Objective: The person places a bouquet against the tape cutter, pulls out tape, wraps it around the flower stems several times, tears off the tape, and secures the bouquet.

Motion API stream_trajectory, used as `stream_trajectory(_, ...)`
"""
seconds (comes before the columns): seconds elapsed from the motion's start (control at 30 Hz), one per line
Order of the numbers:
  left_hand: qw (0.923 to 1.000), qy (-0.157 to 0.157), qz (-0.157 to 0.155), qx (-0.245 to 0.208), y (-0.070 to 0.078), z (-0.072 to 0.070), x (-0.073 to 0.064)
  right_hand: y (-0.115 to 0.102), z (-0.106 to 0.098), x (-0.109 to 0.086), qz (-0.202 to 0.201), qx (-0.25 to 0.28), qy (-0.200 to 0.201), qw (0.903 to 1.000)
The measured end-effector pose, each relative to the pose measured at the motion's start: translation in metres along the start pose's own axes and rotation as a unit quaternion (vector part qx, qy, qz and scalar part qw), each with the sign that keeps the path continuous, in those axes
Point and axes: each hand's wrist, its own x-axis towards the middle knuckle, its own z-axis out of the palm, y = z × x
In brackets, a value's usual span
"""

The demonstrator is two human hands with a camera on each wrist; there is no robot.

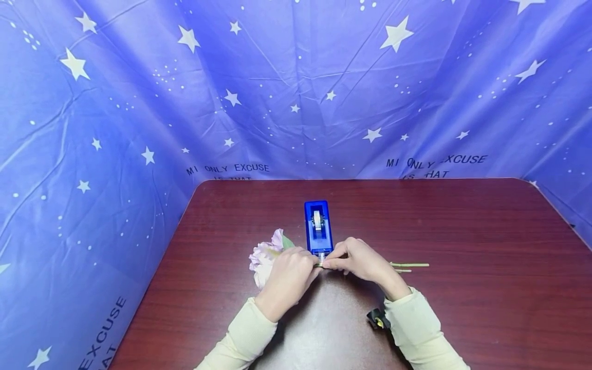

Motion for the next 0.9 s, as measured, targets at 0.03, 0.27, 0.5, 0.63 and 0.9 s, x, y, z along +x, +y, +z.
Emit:
stream_trajectory(0.03,1.0000,-0.001,-0.001,0.000,0.0000,0.0000,0.0000,0.0003,0.0000,-0.0001,-0.001,0.000,0.001,1.0000)
stream_trajectory(0.27,1.0000,0.000,-0.005,0.004,0.0003,0.0003,0.0000,0.0013,-0.0001,-0.0002,0.000,-0.007,0.005,1.0000)
stream_trajectory(0.5,1.0000,0.002,-0.005,0.008,0.0003,0.0004,0.0003,-0.0013,0.0000,-0.0013,0.006,-0.007,0.008,0.9999)
stream_trajectory(0.63,0.9999,0.000,-0.002,0.010,0.0004,0.0010,0.0003,-0.0019,-0.0002,-0.0013,0.013,-0.001,0.004,0.9999)
stream_trajectory(0.9,0.9997,-0.011,0.010,0.017,0.0019,0.0027,0.0006,0.0009,-0.0008,-0.0007,-0.005,-0.005,0.011,0.9999)
